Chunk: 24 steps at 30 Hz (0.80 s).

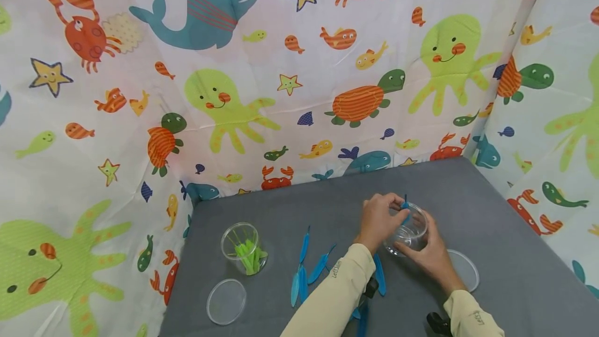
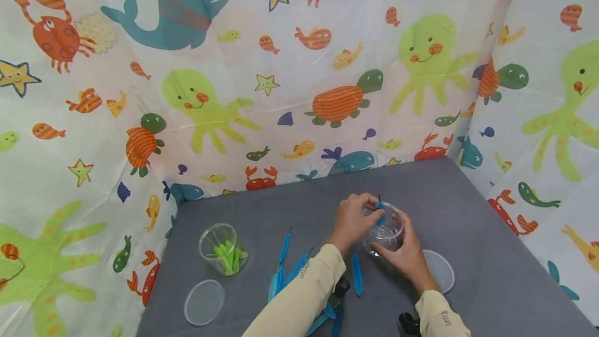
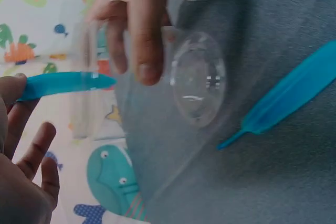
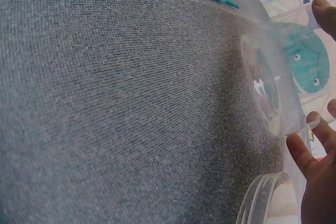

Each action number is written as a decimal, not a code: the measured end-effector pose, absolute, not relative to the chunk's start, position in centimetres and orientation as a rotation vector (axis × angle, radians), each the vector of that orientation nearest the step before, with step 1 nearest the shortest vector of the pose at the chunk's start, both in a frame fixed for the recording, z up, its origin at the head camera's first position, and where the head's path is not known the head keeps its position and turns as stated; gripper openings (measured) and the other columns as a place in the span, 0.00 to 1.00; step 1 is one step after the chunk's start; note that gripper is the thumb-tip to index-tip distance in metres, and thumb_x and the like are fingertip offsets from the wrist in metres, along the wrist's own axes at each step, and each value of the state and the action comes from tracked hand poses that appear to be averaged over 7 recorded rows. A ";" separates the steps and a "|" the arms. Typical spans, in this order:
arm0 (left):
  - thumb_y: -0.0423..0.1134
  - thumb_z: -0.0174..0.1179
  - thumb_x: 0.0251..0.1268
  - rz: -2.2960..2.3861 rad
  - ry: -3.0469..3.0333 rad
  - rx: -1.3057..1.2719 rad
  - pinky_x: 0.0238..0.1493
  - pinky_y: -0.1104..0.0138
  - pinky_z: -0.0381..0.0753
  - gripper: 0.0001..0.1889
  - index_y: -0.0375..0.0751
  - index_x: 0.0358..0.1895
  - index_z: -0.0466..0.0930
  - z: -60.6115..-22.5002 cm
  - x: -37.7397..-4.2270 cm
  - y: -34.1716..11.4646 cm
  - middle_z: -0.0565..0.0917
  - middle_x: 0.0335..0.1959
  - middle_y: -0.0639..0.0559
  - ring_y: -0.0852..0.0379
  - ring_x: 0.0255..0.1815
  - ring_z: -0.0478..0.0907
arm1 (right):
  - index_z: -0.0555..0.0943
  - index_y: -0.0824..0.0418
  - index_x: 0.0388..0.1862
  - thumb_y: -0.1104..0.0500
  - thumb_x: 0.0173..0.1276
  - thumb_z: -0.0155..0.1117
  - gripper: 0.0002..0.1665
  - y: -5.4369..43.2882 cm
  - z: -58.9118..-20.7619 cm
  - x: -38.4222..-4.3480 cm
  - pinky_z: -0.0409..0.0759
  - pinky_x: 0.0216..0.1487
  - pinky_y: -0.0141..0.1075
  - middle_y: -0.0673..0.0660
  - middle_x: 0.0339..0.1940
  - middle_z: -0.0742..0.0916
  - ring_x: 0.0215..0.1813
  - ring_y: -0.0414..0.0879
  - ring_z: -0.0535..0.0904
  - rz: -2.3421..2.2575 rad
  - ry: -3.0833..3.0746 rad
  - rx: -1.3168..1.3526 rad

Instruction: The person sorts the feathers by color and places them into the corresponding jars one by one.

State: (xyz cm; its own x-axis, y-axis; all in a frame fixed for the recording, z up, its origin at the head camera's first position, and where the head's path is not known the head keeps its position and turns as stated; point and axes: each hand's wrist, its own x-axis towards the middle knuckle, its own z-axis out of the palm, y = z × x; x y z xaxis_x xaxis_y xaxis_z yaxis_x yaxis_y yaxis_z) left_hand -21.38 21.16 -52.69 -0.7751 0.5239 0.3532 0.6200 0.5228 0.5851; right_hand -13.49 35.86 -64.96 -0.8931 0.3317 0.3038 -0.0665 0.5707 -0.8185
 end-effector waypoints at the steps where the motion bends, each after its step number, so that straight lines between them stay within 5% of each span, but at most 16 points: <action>1: 0.50 0.68 0.67 -1.036 -2.629 -0.988 0.56 0.68 0.71 0.09 0.56 0.46 0.87 -52.9 -21.2 21.3 0.90 0.39 0.67 0.68 0.46 0.79 | 0.47 0.45 0.84 0.51 0.55 0.83 0.68 35.8 -65.0 -13.5 0.74 0.57 0.54 0.66 0.75 0.72 0.72 0.63 0.71 1.261 -2.382 -0.213; 13: 0.53 0.70 0.65 -0.762 -2.616 -0.980 0.56 0.65 0.67 0.10 0.64 0.48 0.88 -54.7 -21.1 20.9 0.89 0.38 0.72 0.69 0.46 0.75 | 0.45 0.47 0.85 0.51 0.56 0.83 0.69 35.7 -65.2 -13.6 0.72 0.59 0.63 0.69 0.76 0.70 0.72 0.66 0.69 1.281 -2.383 -0.206; 24: 0.51 0.65 0.70 -0.976 -2.555 -0.770 0.53 0.59 0.71 0.12 0.56 0.52 0.87 -55.9 -24.2 15.9 0.88 0.50 0.62 0.58 0.53 0.80 | 0.44 0.48 0.85 0.51 0.54 0.84 0.71 35.7 -65.3 -13.5 0.69 0.61 0.65 0.67 0.76 0.70 0.71 0.64 0.67 1.264 -2.383 -0.239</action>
